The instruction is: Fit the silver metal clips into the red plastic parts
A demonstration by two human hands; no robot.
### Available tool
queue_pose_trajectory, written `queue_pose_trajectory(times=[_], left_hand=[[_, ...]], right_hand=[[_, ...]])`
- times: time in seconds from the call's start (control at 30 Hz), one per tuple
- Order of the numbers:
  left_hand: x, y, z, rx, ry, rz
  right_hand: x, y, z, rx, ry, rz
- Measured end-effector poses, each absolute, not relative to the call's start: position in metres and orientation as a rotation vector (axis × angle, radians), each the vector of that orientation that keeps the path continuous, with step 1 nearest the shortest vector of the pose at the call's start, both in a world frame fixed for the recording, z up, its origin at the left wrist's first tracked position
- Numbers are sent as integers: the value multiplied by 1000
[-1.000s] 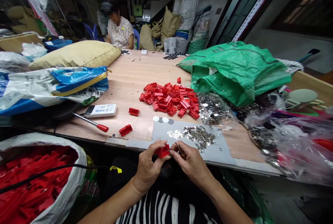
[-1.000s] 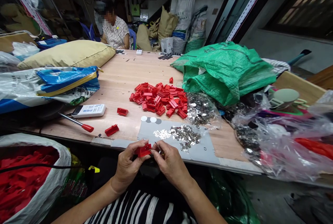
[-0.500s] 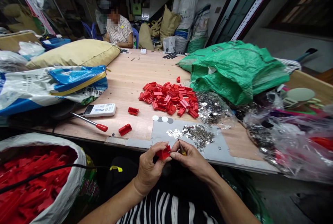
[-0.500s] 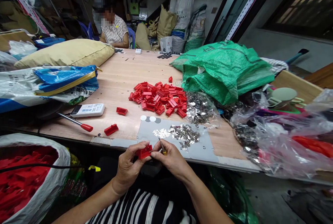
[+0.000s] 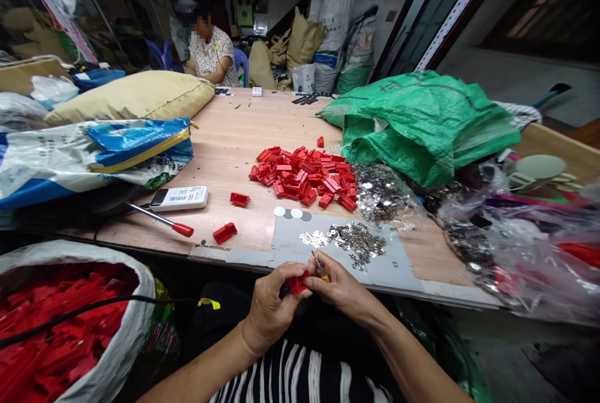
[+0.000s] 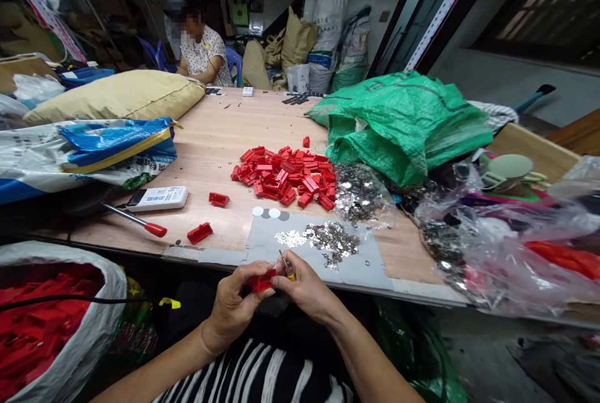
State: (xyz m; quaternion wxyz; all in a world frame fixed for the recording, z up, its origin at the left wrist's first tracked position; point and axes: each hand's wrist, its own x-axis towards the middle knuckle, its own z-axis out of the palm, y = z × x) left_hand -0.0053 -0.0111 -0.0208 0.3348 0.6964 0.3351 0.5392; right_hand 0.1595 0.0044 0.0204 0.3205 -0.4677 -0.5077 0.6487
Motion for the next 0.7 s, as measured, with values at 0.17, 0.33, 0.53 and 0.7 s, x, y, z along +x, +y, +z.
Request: queue_pose_trajectory(times=[0.17, 0.33, 0.53, 0.7], left_hand=[[-7, -12, -21, 1811, 915, 1356], [-8, -12, -22, 1780, 962, 1336], [-8, -14, -20, 1744, 916, 1305], [-9, -17, -21, 1685, 845, 1286]], right_hand=[[161, 3, 19, -1227, -1299, 1779], [164, 3, 20, -1255, -1302, 1736], [163, 0, 14, -1207, -1315, 1702], [166, -9, 8, -1068, -1150, 1903]])
